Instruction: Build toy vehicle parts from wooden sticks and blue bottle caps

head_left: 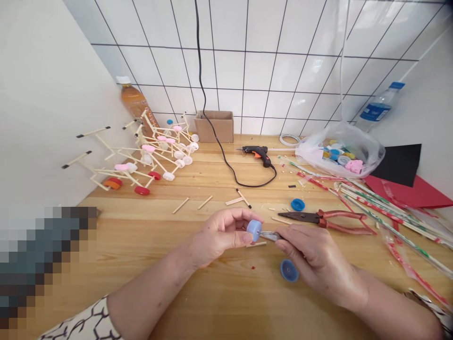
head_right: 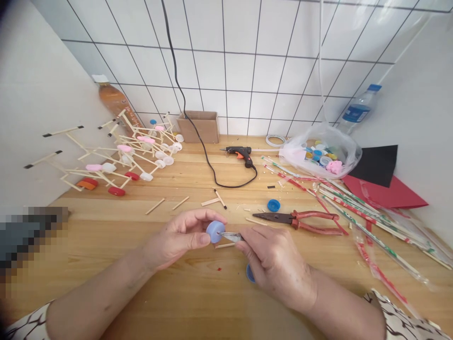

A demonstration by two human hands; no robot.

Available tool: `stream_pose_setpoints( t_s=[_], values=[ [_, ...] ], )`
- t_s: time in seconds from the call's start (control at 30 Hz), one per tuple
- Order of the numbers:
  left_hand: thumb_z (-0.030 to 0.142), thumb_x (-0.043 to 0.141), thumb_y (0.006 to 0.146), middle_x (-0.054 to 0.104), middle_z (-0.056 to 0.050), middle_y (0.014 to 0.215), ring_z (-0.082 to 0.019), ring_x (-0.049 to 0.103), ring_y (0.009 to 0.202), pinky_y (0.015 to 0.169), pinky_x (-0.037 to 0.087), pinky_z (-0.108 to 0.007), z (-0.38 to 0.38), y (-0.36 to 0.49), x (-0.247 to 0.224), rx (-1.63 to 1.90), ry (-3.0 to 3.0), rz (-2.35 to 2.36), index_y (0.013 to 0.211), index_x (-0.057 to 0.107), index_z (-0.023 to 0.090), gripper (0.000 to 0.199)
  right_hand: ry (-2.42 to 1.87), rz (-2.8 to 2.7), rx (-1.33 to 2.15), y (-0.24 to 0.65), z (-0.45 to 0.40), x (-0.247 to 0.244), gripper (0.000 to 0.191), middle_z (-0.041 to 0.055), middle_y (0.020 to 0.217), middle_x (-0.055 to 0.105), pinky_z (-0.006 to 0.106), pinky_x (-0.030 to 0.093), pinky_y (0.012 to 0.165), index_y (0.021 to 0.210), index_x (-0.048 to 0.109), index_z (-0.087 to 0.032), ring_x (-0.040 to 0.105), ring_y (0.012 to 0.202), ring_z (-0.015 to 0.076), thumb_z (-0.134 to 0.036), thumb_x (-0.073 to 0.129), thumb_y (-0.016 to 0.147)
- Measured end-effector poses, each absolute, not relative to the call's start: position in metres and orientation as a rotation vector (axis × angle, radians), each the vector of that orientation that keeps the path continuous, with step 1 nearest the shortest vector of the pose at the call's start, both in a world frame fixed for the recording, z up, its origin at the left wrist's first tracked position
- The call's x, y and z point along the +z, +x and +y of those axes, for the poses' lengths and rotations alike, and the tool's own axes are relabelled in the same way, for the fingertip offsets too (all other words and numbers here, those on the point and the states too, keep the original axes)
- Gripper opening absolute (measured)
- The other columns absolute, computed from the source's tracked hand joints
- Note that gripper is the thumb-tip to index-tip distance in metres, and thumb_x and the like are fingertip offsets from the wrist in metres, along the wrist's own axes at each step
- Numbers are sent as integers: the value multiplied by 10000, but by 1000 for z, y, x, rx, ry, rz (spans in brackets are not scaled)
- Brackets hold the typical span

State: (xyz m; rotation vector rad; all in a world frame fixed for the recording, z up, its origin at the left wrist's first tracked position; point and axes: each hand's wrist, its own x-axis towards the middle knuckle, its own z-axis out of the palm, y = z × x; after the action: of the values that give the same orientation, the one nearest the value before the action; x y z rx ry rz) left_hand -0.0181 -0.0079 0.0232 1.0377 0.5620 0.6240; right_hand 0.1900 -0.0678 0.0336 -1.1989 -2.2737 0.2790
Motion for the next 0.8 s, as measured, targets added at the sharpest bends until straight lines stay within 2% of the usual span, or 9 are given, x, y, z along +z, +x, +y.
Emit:
stream_pose_setpoints(
  t_s=[0.2, 0.33, 0.53, 0.63, 0.73, 0.8],
  values=[
    [236, 662, 763, 592, -29, 876, -142, 542, 812, 773, 431, -274, -13, -19, 30, 662, 1383, 681, 994, 613, 154, 250, -1279, -2284, 319, 188, -70, 33, 251, 12, 605, 535, 261, 347, 510, 731, 542, -168, 472, 538, 129, -192, 384, 925],
    [183, 596, 798, 608, -69, 957, -186, 554, 907, 838, 431, -310, -18, -19, 35, 766, 1760, 715, 1022, 615, 158, 226, -1305, -2212, 609, 185, -70, 38, 297, -2, 587, 539, 238, 364, 510, 736, 560, -173, 468, 522, 111, -239, 360, 945],
    [173, 522, 849, 618, -102, 1028, -216, 547, 1010, 899, 411, -341, -21, -20, 30, 837, 2116, 656, 1078, 590, 163, 239, -1395, -2080, 1033, 186, -64, 49, 405, -52, 501, 377, 212, 302, 442, 574, 466, -182, 361, 469, 84, -338, 375, 937],
    [182, 522, 853, 605, -99, 1032, -200, 549, 973, 884, 419, -330, -21, -19, 29, 860, 2116, 704, 1090, 575, 159, 244, -1386, -2133, 976, 195, -58, 52, 367, -39, 532, 464, 216, 347, 464, 609, 530, -182, 438, 501, 97, -337, 414, 922],
    [208, 561, 833, 593, -82, 1020, -180, 552, 917, 859, 430, -315, -20, -17, 32, 911, 1928, 842, 1085, 568, 163, 255, -1375, -2186, 834, 206, -54, 55, 268, -13, 652, 606, 226, 416, 519, 759, 635, -196, 544, 585, 120, -330, 457, 908],
    [222, 595, 809, 595, -68, 988, -175, 550, 901, 840, 438, -306, -20, -16, 34, 892, 1744, 885, 1058, 582, 163, 256, -1381, -2219, 807, 211, -52, 56, 263, 0, 707, 647, 231, 437, 534, 803, 654, -200, 573, 612, 127, -333, 453, 911]
  ],
)
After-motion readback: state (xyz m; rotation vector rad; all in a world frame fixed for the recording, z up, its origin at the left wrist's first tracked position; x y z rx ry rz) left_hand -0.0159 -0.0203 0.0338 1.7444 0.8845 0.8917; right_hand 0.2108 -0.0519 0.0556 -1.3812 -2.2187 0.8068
